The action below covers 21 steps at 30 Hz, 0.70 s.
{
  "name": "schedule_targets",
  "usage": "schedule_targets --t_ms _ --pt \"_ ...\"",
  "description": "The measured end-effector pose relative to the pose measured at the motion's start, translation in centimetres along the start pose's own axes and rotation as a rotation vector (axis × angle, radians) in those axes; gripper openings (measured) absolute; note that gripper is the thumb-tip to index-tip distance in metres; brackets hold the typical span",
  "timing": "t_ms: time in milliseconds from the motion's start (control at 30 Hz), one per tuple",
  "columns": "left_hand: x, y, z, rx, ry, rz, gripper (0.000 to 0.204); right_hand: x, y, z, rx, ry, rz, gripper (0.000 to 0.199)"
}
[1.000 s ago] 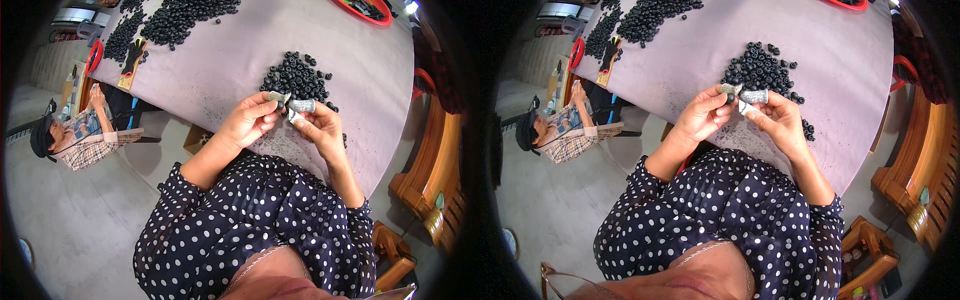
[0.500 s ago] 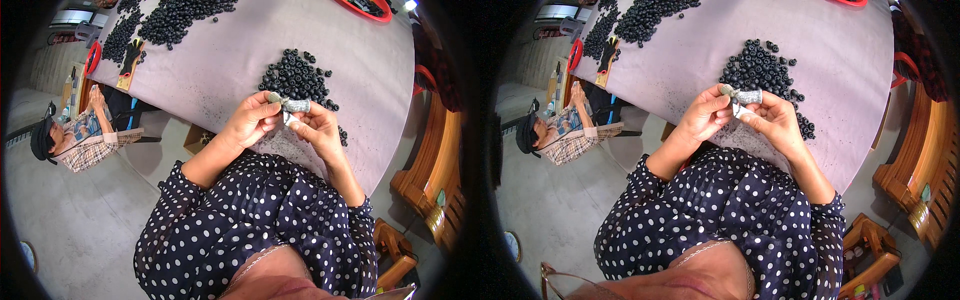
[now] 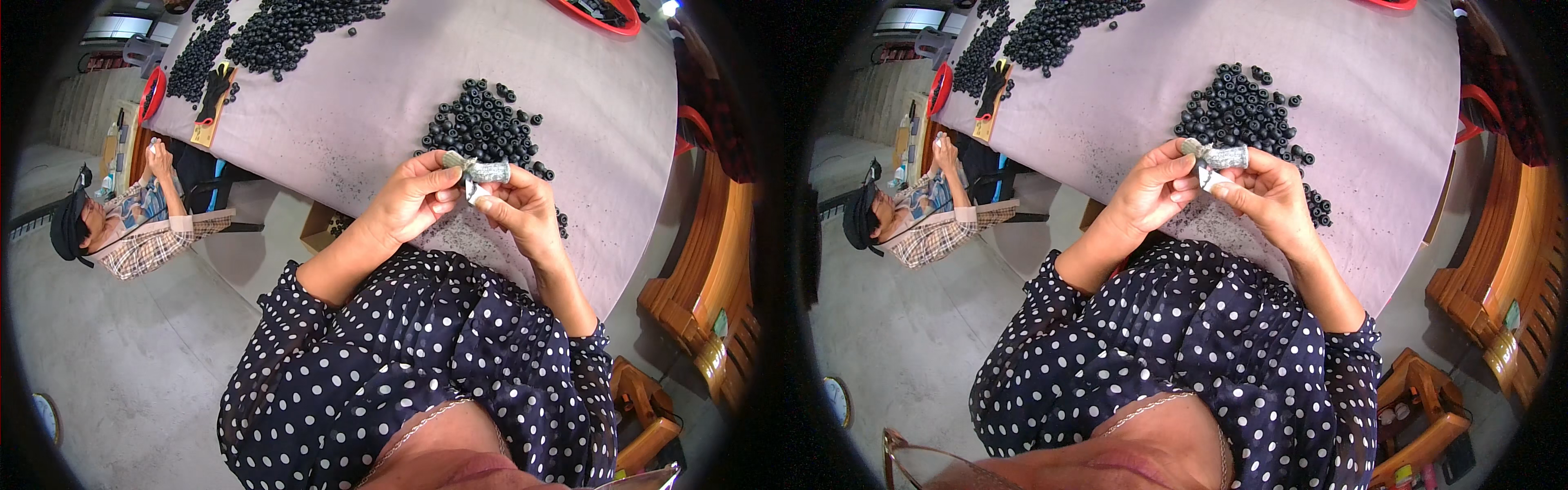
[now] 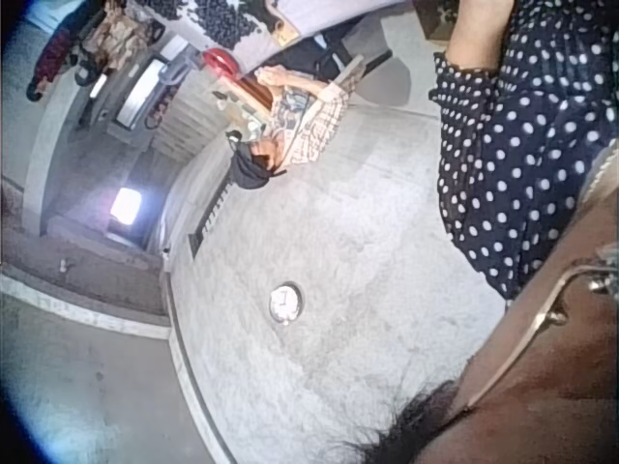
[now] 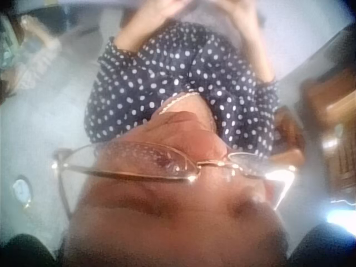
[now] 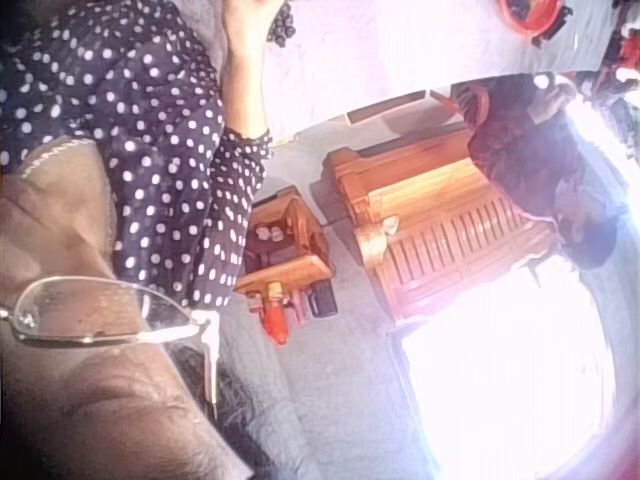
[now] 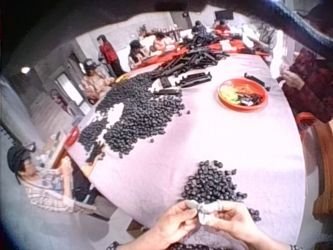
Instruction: The person assembles small black plastic or rubber components by hand, fitting small grey pieces into them.
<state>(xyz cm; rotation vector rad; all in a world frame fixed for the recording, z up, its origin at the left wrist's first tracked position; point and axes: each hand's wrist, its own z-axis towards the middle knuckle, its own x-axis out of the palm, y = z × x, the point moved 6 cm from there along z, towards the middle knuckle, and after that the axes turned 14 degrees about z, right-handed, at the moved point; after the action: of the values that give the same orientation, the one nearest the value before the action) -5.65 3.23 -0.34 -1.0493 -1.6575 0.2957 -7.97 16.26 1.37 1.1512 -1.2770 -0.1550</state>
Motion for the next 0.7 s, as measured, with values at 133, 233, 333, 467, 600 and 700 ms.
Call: schedule_targets --t_ms 133,233,333,467,600,700 --pt "0.6 -0.1 -0.4 -0.022 0.083 0.026 0.013 -0.6 -0.3 -0.1 0.032 -0.003 0.024 0.026" --pt "0.4 0.3 -0.2 -0.027 0.089 -0.005 0.013 -0.8 -0.6 -0.1 0.067 -0.003 0.037 0.026" --pt "0.3 0.5 0.1 -0.050 0.050 -0.059 0.013 -0.2 -0.4 0.0 0.051 0.008 0.085 0.027" --pt "0.4 0.0 0.1 -0.034 0.044 -0.014 0.012 0.2 0.0 -0.1 0.036 0.018 0.063 0.028" --pt "0.3 0.1 0.0 -0.034 0.043 -0.020 0.011 0.0 0.1 -0.1 0.036 0.010 0.020 0.029" --pt "0.4 0.1 0.0 -0.023 0.035 -0.018 0.011 0.0 0.1 -0.1 0.054 0.003 0.021 0.029"
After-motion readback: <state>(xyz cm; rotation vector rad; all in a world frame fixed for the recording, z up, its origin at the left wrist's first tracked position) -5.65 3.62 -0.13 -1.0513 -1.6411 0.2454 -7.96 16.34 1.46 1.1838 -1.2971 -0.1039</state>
